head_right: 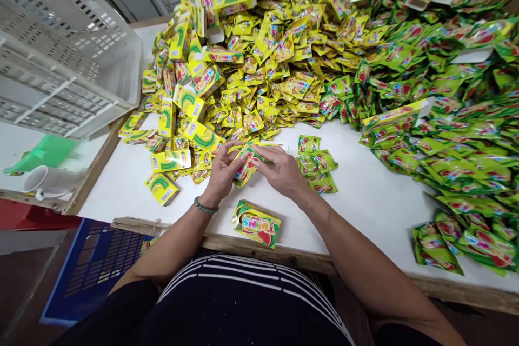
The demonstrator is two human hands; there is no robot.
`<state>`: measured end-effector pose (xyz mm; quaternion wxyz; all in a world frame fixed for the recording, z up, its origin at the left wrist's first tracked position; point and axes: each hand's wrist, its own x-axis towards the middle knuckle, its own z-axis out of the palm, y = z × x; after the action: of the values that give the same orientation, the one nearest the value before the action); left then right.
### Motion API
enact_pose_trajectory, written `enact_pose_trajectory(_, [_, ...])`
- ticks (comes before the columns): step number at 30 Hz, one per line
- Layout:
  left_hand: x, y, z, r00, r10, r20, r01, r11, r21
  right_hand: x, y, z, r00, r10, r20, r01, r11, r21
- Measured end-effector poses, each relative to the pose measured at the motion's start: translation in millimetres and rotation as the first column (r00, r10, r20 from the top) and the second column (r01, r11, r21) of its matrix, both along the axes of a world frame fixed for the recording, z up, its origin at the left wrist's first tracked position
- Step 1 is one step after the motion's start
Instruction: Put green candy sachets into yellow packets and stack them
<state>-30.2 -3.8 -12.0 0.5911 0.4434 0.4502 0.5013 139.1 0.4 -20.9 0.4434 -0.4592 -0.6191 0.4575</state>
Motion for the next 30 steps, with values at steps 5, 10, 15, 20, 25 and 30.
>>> enact_pose_trajectory(5, [1.8, -0.4, 2.2, 0.998, 0.045, 0.036, -0.043, 0.997, -0.06, -1.8, -0.1, 2.9, 0.989, -0.034, -0.142, 0.014, 0.99, -0.139])
enact_pose_trajectory(10, [4.1, -0.9, 4.7, 0.999, 0.031, 0.043, -0.027, 0.995, -0.099, -4.8, 4.1, -3.4, 0.93, -0.172, -0.325, 0.038, 0.925, -0.379])
enact_pose_trajectory(15, [1.1, -1.4, 4.8, 1.0, -0.001, 0.001, 0.001, 0.999, -0.052, 0.1, 5.1, -6.3, 0.923, -0.209, -0.324, 0.048, 0.896, -0.441])
enact_pose_trajectory(20, [-0.3, -3.0, 4.8, 0.999, 0.032, -0.032, -0.033, 0.999, -0.019, 4.3, 1.1, -2.6, 0.976, -0.101, -0.194, 0.031, 0.942, -0.335])
enact_pose_trajectory(25, [-2.2, -3.0, 4.4, 0.997, 0.075, 0.021, -0.074, 0.995, -0.069, 0.2, -7.7, 7.4, 0.99, -0.088, 0.107, 0.082, 0.994, 0.066])
enact_pose_trajectory(30, [-2.3, -3.4, 6.1, 0.999, 0.028, 0.028, -0.026, 0.997, -0.077, -2.3, -11.5, 10.7, 0.964, -0.099, 0.246, 0.042, 0.973, 0.226])
